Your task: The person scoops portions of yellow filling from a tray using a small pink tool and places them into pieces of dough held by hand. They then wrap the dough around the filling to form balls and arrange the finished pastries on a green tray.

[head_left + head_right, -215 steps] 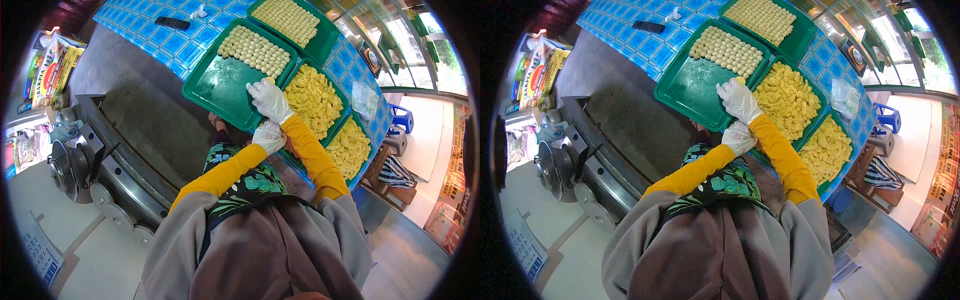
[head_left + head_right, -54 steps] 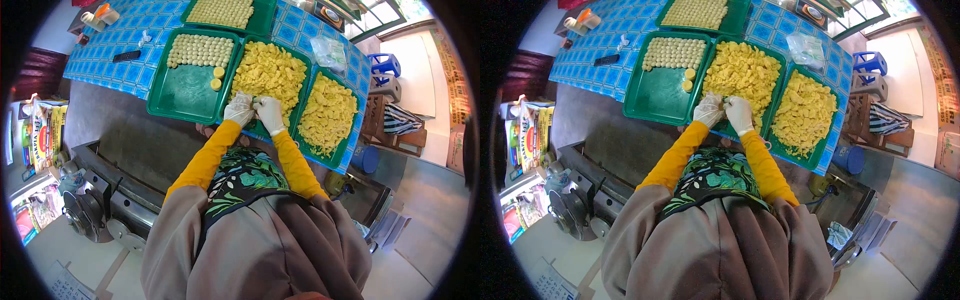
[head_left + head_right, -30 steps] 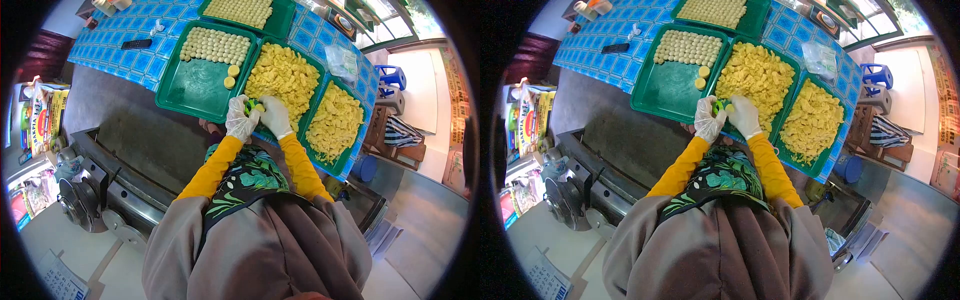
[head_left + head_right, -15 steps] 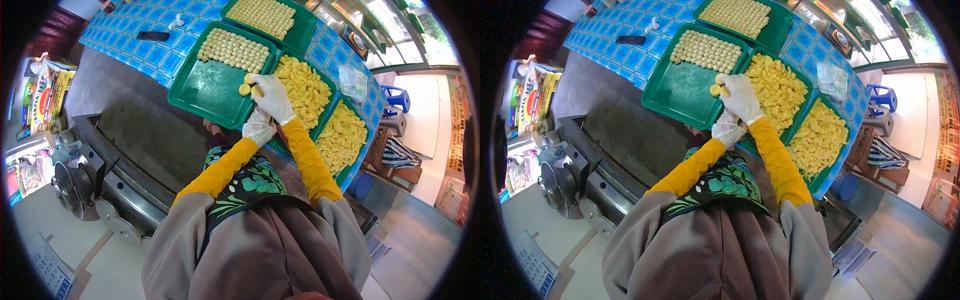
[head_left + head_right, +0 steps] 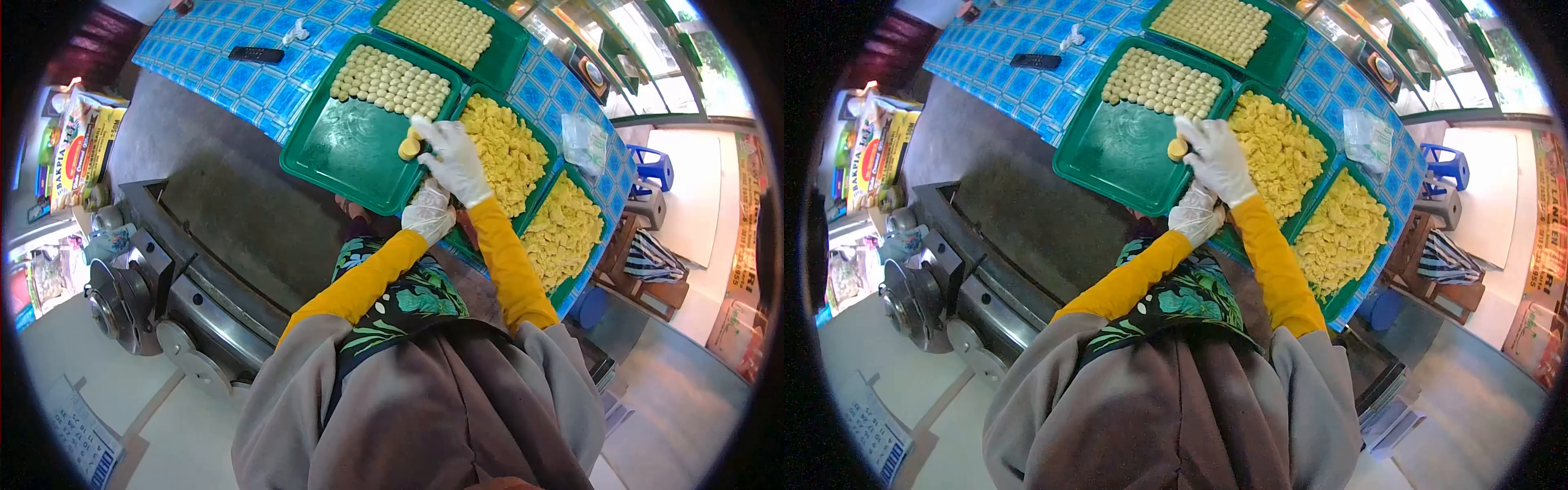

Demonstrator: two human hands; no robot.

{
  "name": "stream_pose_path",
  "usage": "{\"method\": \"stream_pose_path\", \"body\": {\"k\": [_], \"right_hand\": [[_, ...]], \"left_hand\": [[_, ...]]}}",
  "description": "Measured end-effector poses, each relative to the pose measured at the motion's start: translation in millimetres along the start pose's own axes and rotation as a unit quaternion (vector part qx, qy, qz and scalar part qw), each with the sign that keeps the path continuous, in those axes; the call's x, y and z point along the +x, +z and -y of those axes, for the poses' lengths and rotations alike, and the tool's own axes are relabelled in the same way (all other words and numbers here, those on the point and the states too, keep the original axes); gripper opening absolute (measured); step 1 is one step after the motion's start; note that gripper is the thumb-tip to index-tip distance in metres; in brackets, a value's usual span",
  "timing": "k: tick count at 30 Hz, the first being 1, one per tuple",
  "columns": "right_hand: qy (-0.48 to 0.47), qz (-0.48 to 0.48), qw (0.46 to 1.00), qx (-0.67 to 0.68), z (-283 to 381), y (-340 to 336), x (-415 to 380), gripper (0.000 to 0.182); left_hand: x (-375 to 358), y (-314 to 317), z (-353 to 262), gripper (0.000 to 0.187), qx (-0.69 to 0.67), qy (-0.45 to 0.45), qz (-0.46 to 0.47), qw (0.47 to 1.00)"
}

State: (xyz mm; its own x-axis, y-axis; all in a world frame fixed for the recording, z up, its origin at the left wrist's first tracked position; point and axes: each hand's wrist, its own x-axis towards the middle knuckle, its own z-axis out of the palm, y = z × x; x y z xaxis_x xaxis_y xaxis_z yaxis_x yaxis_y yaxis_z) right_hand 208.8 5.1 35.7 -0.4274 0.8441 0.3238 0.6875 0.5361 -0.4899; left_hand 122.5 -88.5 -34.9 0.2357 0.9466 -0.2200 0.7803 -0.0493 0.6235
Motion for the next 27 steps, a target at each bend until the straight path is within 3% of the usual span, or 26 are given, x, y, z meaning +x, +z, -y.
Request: {"method": "stream_pose_path", "body": {"k": [1, 2, 5, 6, 8, 9, 12, 15, 17, 19, 20, 22, 23, 25, 27], "right_hand": [[0.006, -0.002, 1.0, -0.003, -3.1, -10.1, -14.0, 0.062], [0.057, -0.047, 0.997, -0.018, -5.5, -21.9, -31.7, 0.055], [0.195, -0.11, 0.973, -0.048, -9.4, -42.8, -97.0, 0.031], [0.201, -0.114, 0.972, -0.05, -5.3, -41.6, -118.1, 0.031], [0.217, 0.007, 0.963, -0.16, 1.6, -42.0, -153.9, 0.019], [0.224, 0.002, 0.961, -0.164, 7.5, -44.4, -162.6, 0.019], [0.222, 0.048, 0.945, -0.235, 17.8, -32.9, -179.4, 0.01], [0.283, 0.099, 0.937, -0.179, 21.8, -30.6, -190.3, 0.024], [0.274, 0.102, 0.937, -0.188, 20.6, -28.5, -198.2, 0.026], [0.304, 0.095, 0.939, -0.131, 21.4, -32.0, -198.3, 0.03], [0.303, 0.093, 0.939, -0.131, 19.1, -34.4, -200.1, 0.03], [0.363, 0.012, 0.932, 0.0, 13.9, -39.6, -208.5, 0.033], [0.363, 0.012, 0.932, -0.001, 10.7, -39.4, -209.8, 0.033], [0.324, -0.062, 0.942, 0.06, 5.3, -40.8, -206.2, 0.027], [0.327, -0.051, 0.943, 0.04, 15.5, -43.2, -187.6, 0.026]], "left_hand": [[-0.1, -2.5, -3.6, 0.05, 0.042, -0.024, 0.025, 0.999], [-0.8, -6.1, -3.9, 0.042, -0.045, -0.011, -0.004, 0.999], [2.1, 5.5, -1.4, 0.048, -0.101, 0.06, -0.119, 0.986], [6.6, 8.0, -4.9, 0.048, -0.101, 0.066, -0.114, 0.986], [19.9, 9.7, -16.5, 0.053, -0.074, 0.128, -0.134, 0.98], [26.1, 8.1, -25.2, 0.053, -0.074, 0.136, -0.13, 0.979], [50.0, 24.1, -31.0, 0.048, 0.143, 0.156, -0.065, 0.975], [56.2, 37.2, -16.4, 0.046, 0.214, 0.241, -0.11, 0.94], [52.7, 32.1, -23.3, 0.041, 0.245, 0.211, -0.065, 0.944], [52.4, 27.8, -23.8, 0.034, 0.311, 0.262, -0.07, 0.911], [49.2, 26.2, -23.8, 0.026, 0.279, 0.231, -0.042, 0.931], [44.5, 13.4, -25.8, 0.028, 0.266, 0.225, 0.001, 0.937], [42.2, 6.9, -26.7, 0.031, 0.252, 0.218, 0.043, 0.942], [34.9, 17.5, -10.3, 0.038, 0.176, 0.174, 0.003, 0.969], [19.9, 14.0, -7.8, 0.051, 0.003, 0.09, -0.052, 0.995]]}}
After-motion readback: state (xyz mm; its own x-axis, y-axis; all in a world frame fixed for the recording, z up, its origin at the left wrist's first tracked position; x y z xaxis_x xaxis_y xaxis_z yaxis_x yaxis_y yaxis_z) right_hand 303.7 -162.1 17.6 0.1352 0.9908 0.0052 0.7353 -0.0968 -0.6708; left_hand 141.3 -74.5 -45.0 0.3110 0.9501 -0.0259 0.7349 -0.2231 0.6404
